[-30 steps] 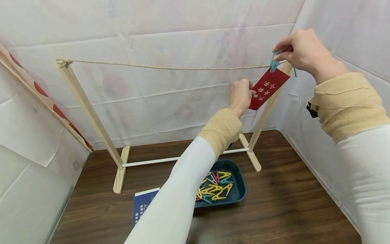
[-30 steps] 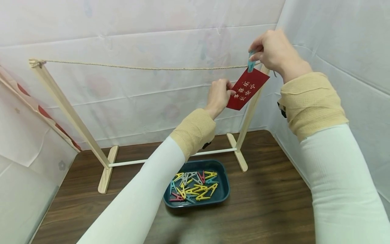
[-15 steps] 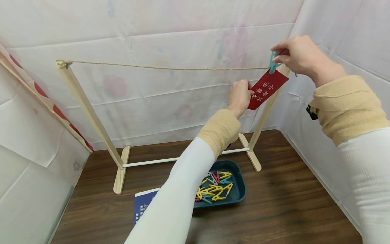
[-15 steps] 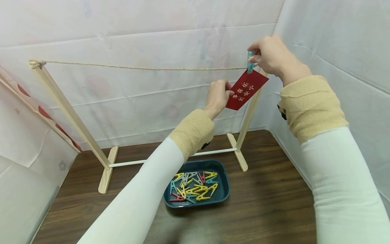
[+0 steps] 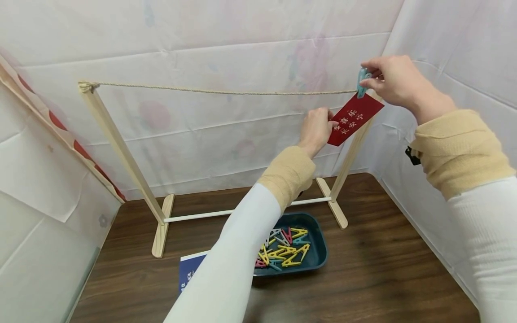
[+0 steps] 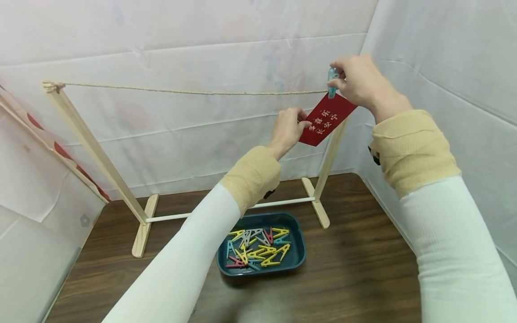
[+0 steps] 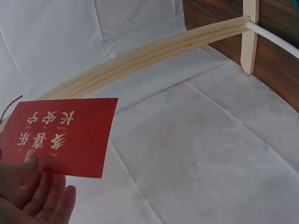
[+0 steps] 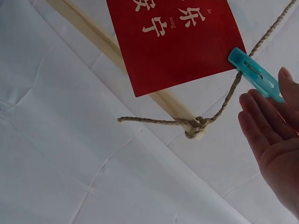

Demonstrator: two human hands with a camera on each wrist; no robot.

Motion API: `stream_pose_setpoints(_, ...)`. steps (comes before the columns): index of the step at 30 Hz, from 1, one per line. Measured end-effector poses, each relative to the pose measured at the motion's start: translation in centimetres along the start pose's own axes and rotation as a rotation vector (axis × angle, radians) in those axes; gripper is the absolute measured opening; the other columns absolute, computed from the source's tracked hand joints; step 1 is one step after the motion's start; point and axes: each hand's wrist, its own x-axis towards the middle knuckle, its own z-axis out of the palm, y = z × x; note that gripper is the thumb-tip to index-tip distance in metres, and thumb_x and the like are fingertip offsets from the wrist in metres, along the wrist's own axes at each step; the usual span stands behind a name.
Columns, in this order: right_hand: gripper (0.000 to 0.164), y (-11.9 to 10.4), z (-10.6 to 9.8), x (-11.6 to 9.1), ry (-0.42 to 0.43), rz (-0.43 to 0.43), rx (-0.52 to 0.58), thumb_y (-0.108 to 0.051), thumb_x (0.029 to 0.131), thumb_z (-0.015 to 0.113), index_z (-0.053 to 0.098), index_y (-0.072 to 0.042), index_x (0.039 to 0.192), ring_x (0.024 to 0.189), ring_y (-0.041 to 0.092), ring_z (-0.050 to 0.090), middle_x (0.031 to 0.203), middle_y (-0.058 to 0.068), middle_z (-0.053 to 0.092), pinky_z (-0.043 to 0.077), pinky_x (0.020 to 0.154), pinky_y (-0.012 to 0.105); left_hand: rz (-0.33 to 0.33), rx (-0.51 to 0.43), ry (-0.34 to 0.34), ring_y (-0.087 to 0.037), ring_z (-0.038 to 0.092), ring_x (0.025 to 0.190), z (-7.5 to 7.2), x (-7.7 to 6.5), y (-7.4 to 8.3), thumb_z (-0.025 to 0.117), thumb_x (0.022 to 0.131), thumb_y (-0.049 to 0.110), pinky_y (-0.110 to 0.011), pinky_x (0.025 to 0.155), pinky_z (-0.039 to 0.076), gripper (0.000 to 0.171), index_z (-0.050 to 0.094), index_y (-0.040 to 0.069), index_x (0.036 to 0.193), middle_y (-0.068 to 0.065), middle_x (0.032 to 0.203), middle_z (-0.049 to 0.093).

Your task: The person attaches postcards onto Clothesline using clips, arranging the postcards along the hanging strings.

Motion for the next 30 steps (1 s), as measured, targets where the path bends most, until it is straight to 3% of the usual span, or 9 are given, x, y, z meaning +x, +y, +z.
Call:
stream_pose_setpoints(7,0.051,-0.1,0.7,-0.4,0.021,-0.016,0.022,-0.01,0.097,0.053,0.035,0.01,0.14,0.11,0.049,0.05,0.122,0.036,0.051,0.039,0.094,0.057,0.041,-0.025,-0.017,-0.014,0.061,0.099,-0.8,-0.3,-0.9,0.062,0.094,0.027,-0.02,0.08,0.046,0.034,0.064,0.005,0.12,-0.005,0.109,0.067)
stream_pose_setpoints(12,0.05,-0.1,1.3,-0.9,0.094,0.01,0.068,-0.012,0.096,0.054,0.038,0.009,0.139,0.115,0.047,0.045,0.129,0.034,0.046,0.036,0.097,0.057,0.036,-0.078,-0.016,-0.016,0.06,0.102,-1.3,-0.7,-2.0,0.064,0.093,0.028,-0.022,0.083,0.046,0.039,0.062,0.003,0.123,-0.008,0.112,0.066)
stream_pose_setpoints(17,0.043,-0.1,2.1,-1.7,0.261,0.015,0.125,-0.01,0.095,0.056,0.048,0.009,0.133,0.117,0.045,0.046,0.129,0.03,0.05,0.033,0.102,0.052,0.074,-0.145,-0.021,-0.018,0.058,0.106,-2.0,-1.2,-3.2,0.067,0.088,0.041,-0.023,0.087,0.045,0.053,0.06,0.003,0.125,-0.01,0.116,0.064)
stream_pose_setpoints(21,0.031,-0.1,3.1,-2.6,0.45,-0.003,0.152,-0.006,0.093,0.057,0.059,0.009,0.121,0.103,0.04,0.053,0.114,0.028,0.058,0.039,0.089,0.042,0.098,-0.192,-0.039,-0.018,0.057,0.107,-2.2,-1.6,-3.9,0.067,0.086,0.047,-0.023,0.086,0.045,0.06,0.058,0.004,0.128,-0.009,0.119,0.063)
stream_pose_setpoints(25,0.024,-0.3,4.0,-3.4,0.586,-0.002,0.173,-0.005,0.093,0.056,0.064,0.009,0.111,0.094,0.036,0.057,0.105,0.025,0.063,0.033,0.076,0.027,0.126,-0.207,-0.004,-0.017,0.059,0.103,-2.3,-2.3,-4.5,0.065,0.09,0.041,-0.023,0.084,0.046,0.051,0.061,0.003,0.124,-0.009,0.117,0.064)
stream_pose_setpoints(30,0.023,-0.5,5.1,-4.5,0.65,0.021,0.187,-0.008,0.094,0.054,0.067,0.007,0.107,0.087,0.034,0.059,0.101,0.022,0.067,0.031,0.073,0.018,0.165,-0.199,0.038,-0.018,0.06,0.097,-2.3,-3.4,-5.4,0.061,0.095,0.032,-0.023,0.083,0.045,0.038,0.065,0.001,0.116,-0.011,0.109,0.066)
